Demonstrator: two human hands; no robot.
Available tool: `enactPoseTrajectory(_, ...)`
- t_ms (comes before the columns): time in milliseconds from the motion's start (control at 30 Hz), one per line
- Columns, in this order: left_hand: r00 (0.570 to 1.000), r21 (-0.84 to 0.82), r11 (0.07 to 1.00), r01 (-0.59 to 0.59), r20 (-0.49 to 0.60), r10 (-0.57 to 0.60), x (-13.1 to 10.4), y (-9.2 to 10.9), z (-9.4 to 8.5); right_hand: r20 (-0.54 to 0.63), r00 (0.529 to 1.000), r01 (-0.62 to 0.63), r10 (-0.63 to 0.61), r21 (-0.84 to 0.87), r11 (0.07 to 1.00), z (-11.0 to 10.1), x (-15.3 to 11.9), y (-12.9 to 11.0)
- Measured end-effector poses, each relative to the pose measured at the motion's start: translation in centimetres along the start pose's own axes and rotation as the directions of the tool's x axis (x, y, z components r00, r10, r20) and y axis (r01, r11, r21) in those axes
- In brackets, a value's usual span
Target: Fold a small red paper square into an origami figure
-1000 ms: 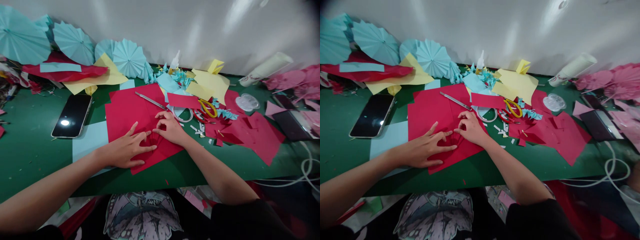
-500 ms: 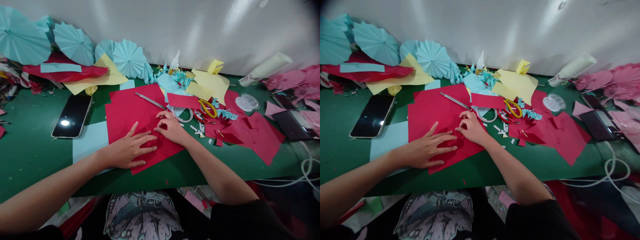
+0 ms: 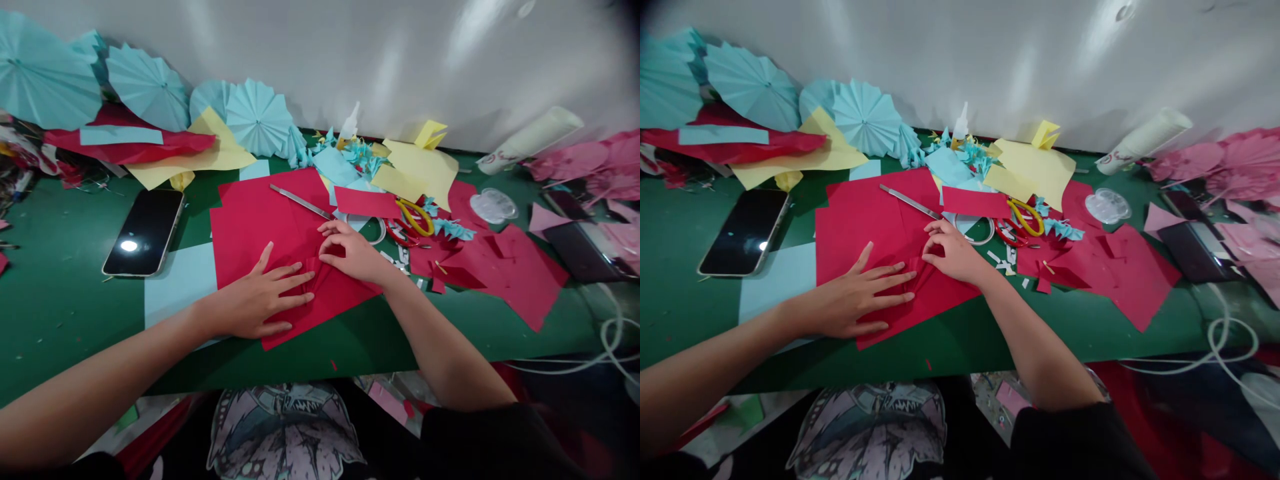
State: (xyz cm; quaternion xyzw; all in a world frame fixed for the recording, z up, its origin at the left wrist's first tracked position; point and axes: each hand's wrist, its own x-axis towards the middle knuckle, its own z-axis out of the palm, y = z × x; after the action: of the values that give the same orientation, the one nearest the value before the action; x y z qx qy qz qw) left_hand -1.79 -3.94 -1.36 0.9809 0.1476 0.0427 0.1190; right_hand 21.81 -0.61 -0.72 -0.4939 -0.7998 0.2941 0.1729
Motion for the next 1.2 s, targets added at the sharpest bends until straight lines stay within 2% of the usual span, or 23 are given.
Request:
enactPoseTrajectory(167,1.0,0.004,1.0,0.004,-0.005,-0.004,0.0,0.1,-0.1,-0.09,0.996,0.004,-0.004,-0.006,1.0,1.1,0.2,0.3)
enactPoseTrajectory(333,1.0,0.023,1.0,0.001,0.004,-0.001,0.1,0.1,-0.2,-0.116,0.993,0.033,-0.037,-0.033,0.999,1.6,0.3,0.5)
enactPoseTrajectory(700,0.999,-0.057,0.997,0.054,0.005,-0.054,0.1,0.3,-0.1,-0.114,0.991,0.061,-0.069,-0.072,0.996,1.6,0.2,0.3)
enactPoseTrajectory(867,0.998,-0.033,0.997,0.065,0.006,-0.065,0.0,0.1,0.2,-0.1,0.993,0.051,-0.056,-0.055,0.997,1.5,0.1,0.3)
enactPoseTrajectory(1033,0.991,0.017,0.991,0.131,-0.03,-0.13,-0.2,-0.2,0.6,-0.053,0.997,0.046,-0.049,-0.051,0.998,1.2,-0.1,0.0)
enactPoseTrajectory(1200,0.992,0.049,0.991,0.127,-0.017,-0.127,0.0,-0.5,0.7,-0.039,0.999,0.012,-0.015,-0.063,0.998,1.4,-0.3,-0.7)
